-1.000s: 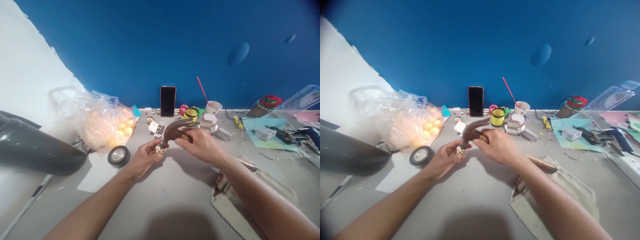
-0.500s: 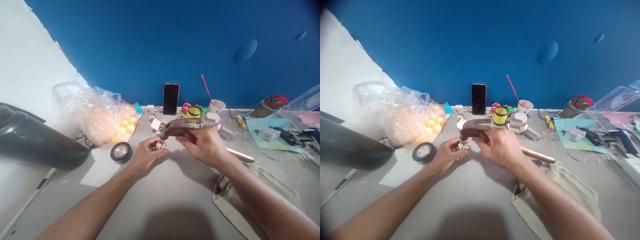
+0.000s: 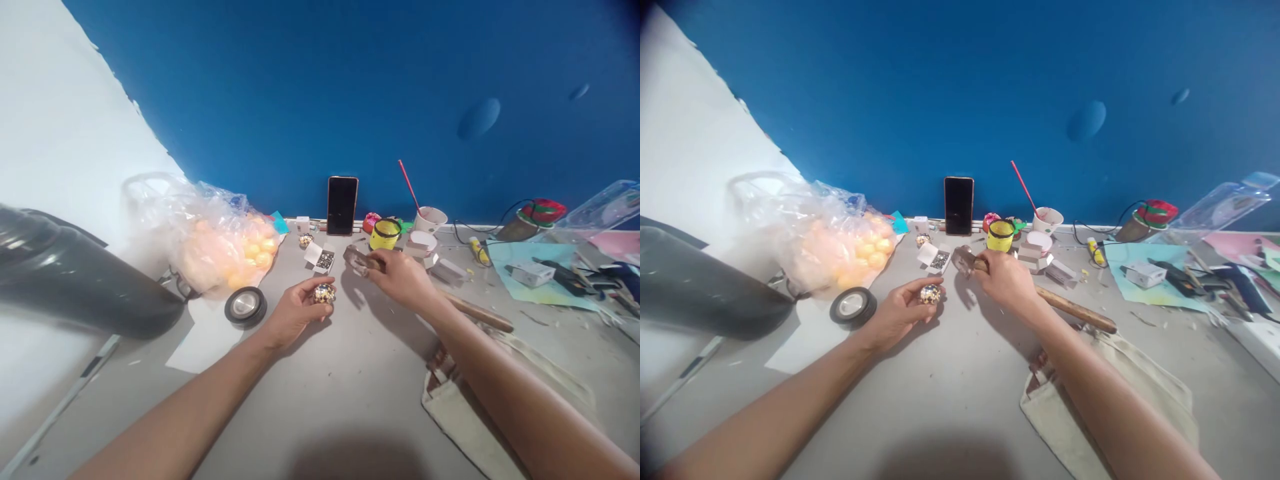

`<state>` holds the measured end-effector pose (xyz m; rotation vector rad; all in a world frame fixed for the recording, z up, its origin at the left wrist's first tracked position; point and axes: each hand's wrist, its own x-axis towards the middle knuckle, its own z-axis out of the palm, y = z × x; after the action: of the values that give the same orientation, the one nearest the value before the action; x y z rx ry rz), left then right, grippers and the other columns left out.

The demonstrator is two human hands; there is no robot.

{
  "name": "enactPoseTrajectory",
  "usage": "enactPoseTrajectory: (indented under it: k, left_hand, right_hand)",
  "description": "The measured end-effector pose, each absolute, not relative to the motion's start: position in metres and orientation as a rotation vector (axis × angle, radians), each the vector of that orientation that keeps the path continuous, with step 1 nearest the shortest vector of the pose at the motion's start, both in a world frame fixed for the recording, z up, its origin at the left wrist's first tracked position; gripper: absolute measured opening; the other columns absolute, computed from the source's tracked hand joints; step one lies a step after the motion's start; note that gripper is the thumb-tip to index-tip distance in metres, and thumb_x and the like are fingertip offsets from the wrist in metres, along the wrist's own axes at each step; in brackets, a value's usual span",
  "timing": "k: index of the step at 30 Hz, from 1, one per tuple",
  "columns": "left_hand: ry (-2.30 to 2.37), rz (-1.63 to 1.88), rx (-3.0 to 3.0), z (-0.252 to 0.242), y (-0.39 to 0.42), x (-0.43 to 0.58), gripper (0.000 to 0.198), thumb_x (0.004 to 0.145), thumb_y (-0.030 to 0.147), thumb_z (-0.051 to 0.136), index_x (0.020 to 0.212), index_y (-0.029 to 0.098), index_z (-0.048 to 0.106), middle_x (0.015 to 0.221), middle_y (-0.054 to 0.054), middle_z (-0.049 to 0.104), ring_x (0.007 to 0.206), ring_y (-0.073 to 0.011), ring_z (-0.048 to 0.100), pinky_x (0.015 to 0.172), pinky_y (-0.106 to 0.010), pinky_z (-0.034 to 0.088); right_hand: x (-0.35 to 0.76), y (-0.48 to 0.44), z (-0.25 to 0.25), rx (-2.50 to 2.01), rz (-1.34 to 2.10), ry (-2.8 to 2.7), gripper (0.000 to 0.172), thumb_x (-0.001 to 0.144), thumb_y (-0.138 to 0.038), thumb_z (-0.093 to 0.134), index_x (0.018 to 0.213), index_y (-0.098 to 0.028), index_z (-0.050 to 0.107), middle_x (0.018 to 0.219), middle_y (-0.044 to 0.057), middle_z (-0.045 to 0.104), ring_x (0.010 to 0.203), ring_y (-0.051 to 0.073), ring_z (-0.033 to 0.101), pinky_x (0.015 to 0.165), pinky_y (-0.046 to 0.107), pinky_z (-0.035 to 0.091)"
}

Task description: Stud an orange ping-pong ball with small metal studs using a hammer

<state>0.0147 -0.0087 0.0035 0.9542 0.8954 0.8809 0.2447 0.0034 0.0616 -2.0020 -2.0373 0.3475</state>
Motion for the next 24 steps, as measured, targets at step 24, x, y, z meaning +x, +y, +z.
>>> enactPoseTrajectory:
  k: [24]
  left_hand:
    - [0.921,0.93,0.903,-0.001,-0.01,0.02,0.05,0.062,0.017,0.087,0.108,0.015,0.068,0.087,-0.004,0.068,0.063,-0.0097,0.055,0.057,-0.025,0.043]
  right_hand:
    - [0.219,0.031,0.071,-1.89,0.134,-2.348,0.03,0.099,-0.031,0.047,0.099,-0.021,0.075,0.108,0.01,0.075,0.096,0.024,0.067,0.071,0.03,0.043]
